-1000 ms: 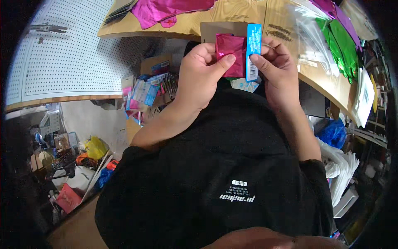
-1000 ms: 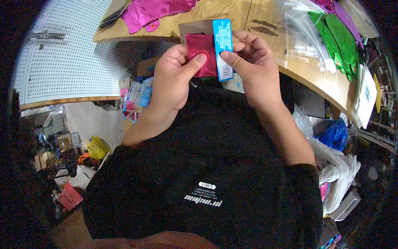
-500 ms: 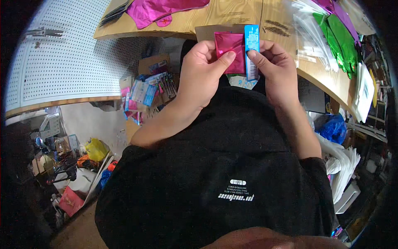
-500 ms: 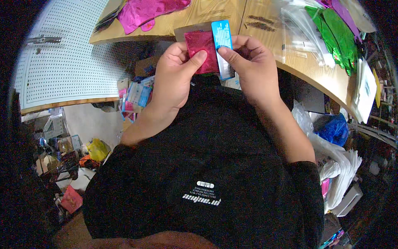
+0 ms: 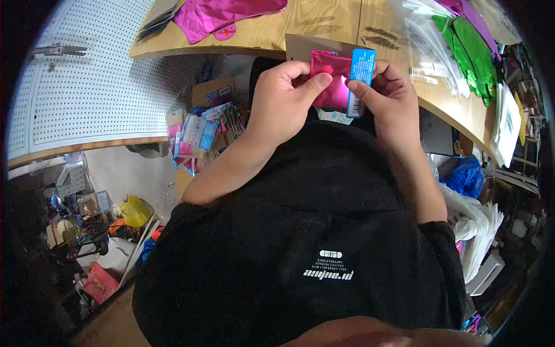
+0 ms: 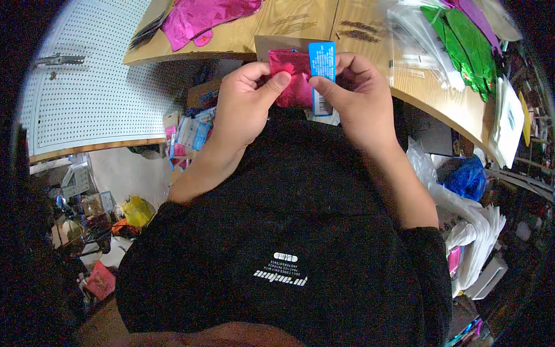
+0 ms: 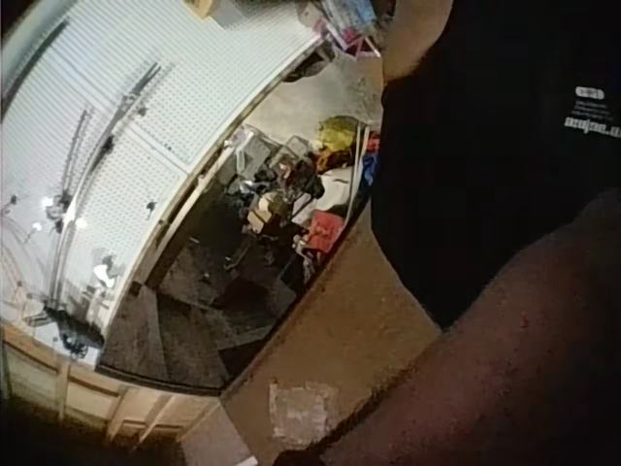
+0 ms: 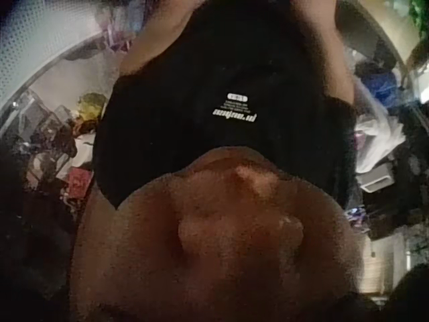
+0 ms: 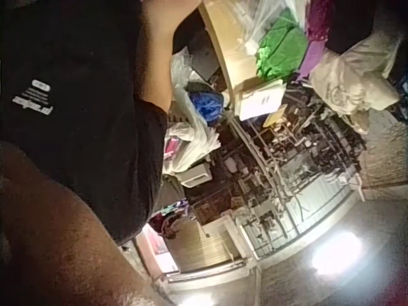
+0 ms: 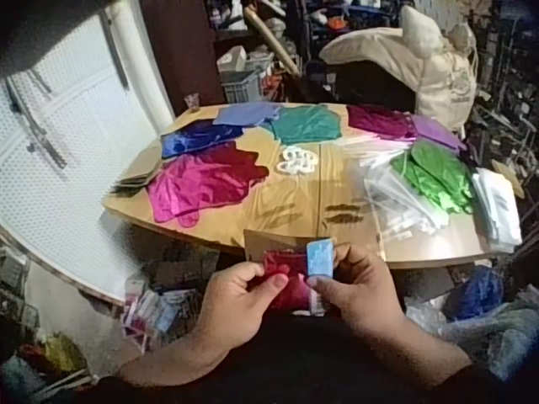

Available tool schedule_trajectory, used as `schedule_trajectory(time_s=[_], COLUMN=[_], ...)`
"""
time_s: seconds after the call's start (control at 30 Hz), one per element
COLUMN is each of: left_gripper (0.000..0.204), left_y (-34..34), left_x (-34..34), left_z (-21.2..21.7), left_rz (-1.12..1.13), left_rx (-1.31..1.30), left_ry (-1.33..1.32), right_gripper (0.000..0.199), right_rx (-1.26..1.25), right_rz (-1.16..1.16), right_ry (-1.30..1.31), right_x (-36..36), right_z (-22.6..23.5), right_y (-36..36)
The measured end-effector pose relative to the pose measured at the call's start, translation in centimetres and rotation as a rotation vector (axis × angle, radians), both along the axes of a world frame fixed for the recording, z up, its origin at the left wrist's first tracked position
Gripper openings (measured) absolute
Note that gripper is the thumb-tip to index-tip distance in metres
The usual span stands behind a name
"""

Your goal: Packaging star-shaped colorful plastic sheets into individual bags with cardboard backings and labels.

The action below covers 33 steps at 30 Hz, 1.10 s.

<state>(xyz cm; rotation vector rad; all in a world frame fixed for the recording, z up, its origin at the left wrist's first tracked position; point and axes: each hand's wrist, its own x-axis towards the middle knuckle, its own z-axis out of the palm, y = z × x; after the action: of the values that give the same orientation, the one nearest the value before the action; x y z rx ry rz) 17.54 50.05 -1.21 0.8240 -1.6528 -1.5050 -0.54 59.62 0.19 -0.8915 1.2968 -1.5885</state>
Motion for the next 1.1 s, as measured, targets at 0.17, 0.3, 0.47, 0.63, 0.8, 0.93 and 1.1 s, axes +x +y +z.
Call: schedule_trajectory(time_s=[0.17, 0.3, 0.47, 0.63, 0.8, 0.93, 1.1], left_gripper=[0.041, 0.072, 0.065, 0.052, 0.052, 0.048, 0.025], left_y=[-0.2, -0.6, 0.5, 0.4, -0.2, -2.7, -11.9], left_x=[-0.4, -0.6, 0.7, 0.2, -1.1, -3.2, -8.6], left_z=[-0.4, 0.9, 4.1, 5.1, 3.6, 2.8, 6.7], left_rz=[0.077, 0.07, -0.226, -0.242, -0.21, -0.202, 0.086], left_rx=[-0.187, 0.005, 0.33, 0.196, 0.065, -0.039, -0.657], left_ry=[0.04, 0.437, 0.217, 0.107, 0.079, 0.046, -0.273], right_gripper=[0.021, 0.025, 0.023, 0.031, 0.027, 0.03, 0.033], right_rx=[-0.02, -0.135, -0.158, -0.096, -0.036, -0.047, -0.042], right_rz=[-0.027, 0.009, 0.006, -0.048, -0.106, -0.123, -0.276], right_ry=[0.004, -0.226, -0.112, -0.124, -0.171, -0.213, -0.191], right_x=[-0.8, -1.8, -1.6, -1.7, -1.3, -3.2, -3.5], right_z=[0.5, 1.4, 1.4, 1.1, 1.4, -0.7, -1.1], right_y=[0.8, 2.0, 2.9, 3.1, 2.9, 4.0, 4.6])
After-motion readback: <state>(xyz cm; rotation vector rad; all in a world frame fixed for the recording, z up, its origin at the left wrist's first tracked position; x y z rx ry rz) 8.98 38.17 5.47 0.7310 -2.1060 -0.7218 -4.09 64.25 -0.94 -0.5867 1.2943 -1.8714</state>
